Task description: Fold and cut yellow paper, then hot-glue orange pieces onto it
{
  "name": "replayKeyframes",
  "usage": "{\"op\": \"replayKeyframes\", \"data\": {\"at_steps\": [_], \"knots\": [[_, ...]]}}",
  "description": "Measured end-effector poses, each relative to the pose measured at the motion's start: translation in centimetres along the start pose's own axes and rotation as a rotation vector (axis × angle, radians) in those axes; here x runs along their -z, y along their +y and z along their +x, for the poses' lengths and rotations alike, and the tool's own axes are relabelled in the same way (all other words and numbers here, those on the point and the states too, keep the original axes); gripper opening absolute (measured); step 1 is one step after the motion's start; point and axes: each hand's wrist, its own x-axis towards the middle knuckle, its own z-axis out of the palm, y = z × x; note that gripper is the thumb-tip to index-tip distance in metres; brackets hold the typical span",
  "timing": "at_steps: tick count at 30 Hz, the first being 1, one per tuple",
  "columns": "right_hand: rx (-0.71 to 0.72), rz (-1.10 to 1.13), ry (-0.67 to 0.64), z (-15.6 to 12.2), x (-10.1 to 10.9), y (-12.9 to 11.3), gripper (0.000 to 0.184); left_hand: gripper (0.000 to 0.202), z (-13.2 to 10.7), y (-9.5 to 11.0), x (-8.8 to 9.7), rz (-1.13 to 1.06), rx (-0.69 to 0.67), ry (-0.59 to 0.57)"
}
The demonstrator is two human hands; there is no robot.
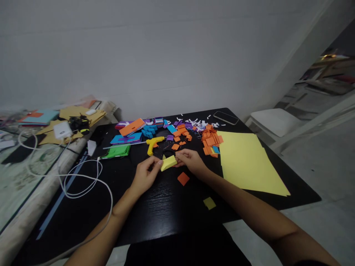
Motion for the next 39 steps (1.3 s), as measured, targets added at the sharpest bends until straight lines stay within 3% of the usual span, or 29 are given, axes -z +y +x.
{"op": "replayKeyframes", "data": {"at_steps": [4, 9, 18, 24, 32, 39], "knots": [[-0.058, 0.032, -0.092, -0.7, -0.9, 0.4, 0.047, 0.03, 0.0, 0.1, -0.2, -0.098, 0.048, 0.053], [-0.129, 0.066, -0.196, -1.3, -1.9, 1.4, 0.051, 0.031, -0.2, 0.1, -0.9, -0.29, 0.119, 0.009], [-0.157, 0.185, -0.166, -1.0, -1.4, 1.1, 0.055, 0.03, -0.3, 0.0, -1.3, -0.398, 0.139, -0.045], [-0.085, 0.176, -0.045, -0.7, -1.1, 1.5, 0.074, 0.017, -0.3, -0.2, -1.4, -0.191, -0.001, -0.101], [0.025, 0.0, -0.124, -0.7, -0.9, 2.0, 0.042, 0.02, -0.2, -0.1, -1.1, -0.135, -0.026, -0.081], [0.06, -0.104, -0.178, -1.1, -1.4, 1.9, 0.034, 0.027, -0.3, -0.4, -1.2, -0.126, 0.007, -0.046]]}}
